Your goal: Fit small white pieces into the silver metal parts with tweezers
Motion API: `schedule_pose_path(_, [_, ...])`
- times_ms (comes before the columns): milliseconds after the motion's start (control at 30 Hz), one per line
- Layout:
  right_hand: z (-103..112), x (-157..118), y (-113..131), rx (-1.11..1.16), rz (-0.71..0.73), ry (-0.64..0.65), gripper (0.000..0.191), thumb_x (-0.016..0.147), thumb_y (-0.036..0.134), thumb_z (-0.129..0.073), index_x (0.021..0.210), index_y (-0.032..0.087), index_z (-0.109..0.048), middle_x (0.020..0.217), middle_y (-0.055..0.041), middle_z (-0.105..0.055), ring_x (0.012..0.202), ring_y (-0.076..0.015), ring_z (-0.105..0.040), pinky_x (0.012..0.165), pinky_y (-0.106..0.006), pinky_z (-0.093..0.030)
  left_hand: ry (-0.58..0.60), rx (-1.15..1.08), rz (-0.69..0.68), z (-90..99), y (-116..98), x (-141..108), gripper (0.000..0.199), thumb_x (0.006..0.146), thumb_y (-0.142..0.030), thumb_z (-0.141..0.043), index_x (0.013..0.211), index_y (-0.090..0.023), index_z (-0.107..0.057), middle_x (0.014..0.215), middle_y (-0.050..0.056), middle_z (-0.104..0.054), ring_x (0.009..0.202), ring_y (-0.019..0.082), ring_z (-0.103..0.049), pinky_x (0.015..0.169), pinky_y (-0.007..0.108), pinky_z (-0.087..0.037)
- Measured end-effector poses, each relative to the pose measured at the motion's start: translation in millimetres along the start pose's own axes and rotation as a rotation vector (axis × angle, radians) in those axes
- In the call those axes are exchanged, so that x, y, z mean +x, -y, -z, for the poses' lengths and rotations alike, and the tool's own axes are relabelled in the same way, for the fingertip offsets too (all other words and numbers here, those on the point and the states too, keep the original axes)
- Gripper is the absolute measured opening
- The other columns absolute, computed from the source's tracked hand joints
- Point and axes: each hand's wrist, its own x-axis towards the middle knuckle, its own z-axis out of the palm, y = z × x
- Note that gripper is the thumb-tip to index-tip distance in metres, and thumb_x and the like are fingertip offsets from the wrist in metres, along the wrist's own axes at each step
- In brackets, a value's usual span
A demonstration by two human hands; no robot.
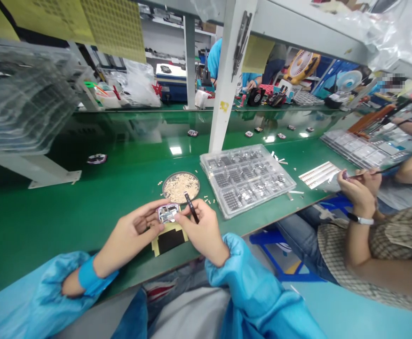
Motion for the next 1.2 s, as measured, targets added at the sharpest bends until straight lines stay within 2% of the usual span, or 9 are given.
schedule_pose_path(233, [-1.3, 0.6, -3.1, 0.031, 0.025, -0.009, 0.026, 0.078, 0.035, -0.079, 0.081, 0.021, -0.058, 0.081, -0.0012, -0.068, 0.077, -0.0173, -0.064, 0.075, -0.03, -0.05, -0.022, 0.015, 0.021, -2.3, -0.5, -0.3, 0.056, 0.083, -0.033, -0.074, 0.133, -0.017, -0.057, 0.132, 0.013, -0.067, 0.117, 0.028, -0.066, 0.101, 0.041, -0.055])
schedule_pose_path(900, [-0.1, 5.3, -4.9, 0.024, 0.01, -0.004, 0.028, 0.075, 0.036, -0.081, 0.078, 0.021, -0.057, 0.076, -0.0004, -0.065, 0.072, -0.017, -0.061, 0.069, -0.03, -0.049, -0.07, 0.055, -0.008, -3.5, 0.8, -0.9, 0.054, 0.083, -0.036, -0.074, 0.131, -0.018, -0.061, 0.13, 0.013, -0.068, 0.117, 0.029, -0.066, 0.103, 0.043, -0.054])
schedule_pose_path(1200, [-4.6, 5.7, -2.8, 0.053, -0.001, -0.013, 0.031, 0.073, 0.035, -0.083, 0.079, 0.021, -0.057, 0.075, 0.0011, -0.064, 0.066, -0.0141, -0.056, 0.066, -0.028, -0.046, -0.115, 0.319, -0.123, -1.0, 4.6, -2.6, 0.041, 0.09, -0.036, -0.067, 0.129, -0.024, -0.065, 0.132, 0.007, -0.068, 0.115, 0.027, -0.067, 0.103, 0.041, -0.053])
